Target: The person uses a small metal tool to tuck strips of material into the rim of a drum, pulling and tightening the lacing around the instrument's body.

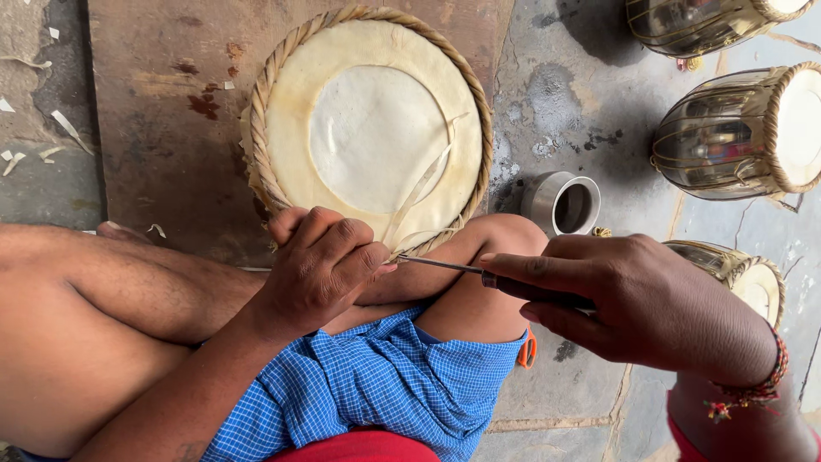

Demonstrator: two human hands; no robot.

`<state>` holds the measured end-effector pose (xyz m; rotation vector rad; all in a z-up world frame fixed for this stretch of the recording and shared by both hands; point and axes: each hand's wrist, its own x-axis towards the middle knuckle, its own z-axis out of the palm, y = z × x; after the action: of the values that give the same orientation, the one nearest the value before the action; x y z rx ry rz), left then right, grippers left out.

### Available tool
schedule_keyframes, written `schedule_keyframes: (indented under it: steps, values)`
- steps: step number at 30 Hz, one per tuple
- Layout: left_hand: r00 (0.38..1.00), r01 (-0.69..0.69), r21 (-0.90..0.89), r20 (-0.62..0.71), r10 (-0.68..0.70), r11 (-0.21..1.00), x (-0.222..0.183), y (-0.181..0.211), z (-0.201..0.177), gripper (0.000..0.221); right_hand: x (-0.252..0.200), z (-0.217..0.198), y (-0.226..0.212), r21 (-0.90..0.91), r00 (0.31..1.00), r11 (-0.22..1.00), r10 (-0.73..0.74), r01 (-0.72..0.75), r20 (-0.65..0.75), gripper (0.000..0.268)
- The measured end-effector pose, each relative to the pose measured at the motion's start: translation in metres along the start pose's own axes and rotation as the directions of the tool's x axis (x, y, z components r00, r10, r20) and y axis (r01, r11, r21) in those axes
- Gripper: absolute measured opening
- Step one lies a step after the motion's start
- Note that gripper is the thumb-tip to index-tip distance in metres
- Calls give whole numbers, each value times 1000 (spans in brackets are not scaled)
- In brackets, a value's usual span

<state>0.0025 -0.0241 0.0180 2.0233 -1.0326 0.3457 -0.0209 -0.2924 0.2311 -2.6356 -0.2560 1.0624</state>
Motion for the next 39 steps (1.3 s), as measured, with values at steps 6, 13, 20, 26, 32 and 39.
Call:
schedule_keyframes:
  steps: [6,13,20,26,32,39]
  values:
    - [1000,-1,13,4,0,1000,-3,2,-3,19,14,1,6,118,995,988,-93,96,-32,49]
    - [1000,0,-12,21,1,1000,-3,6,-6,18,-26,94,-16,102,935,994,-2,41,-355,52]
    - [1000,-15,-7,-10,15,1000,0,2,3,22,-11,180,-31,288,767,947,76,145,-638,60]
    - [998,44,-32,-44,-45,999,11,7,2,30,-15,192,-44,704,789,704,379,93,-483,63]
    - [999,24,-16,-21,-24,1000,7,5,1,29,-4,228,-57,636,727,735,303,233,-616,64]
    - [999,15,-21,-47,-16,1000,11,9,0,23,37,261,-69,904,903,-245,344,350,-257,66]
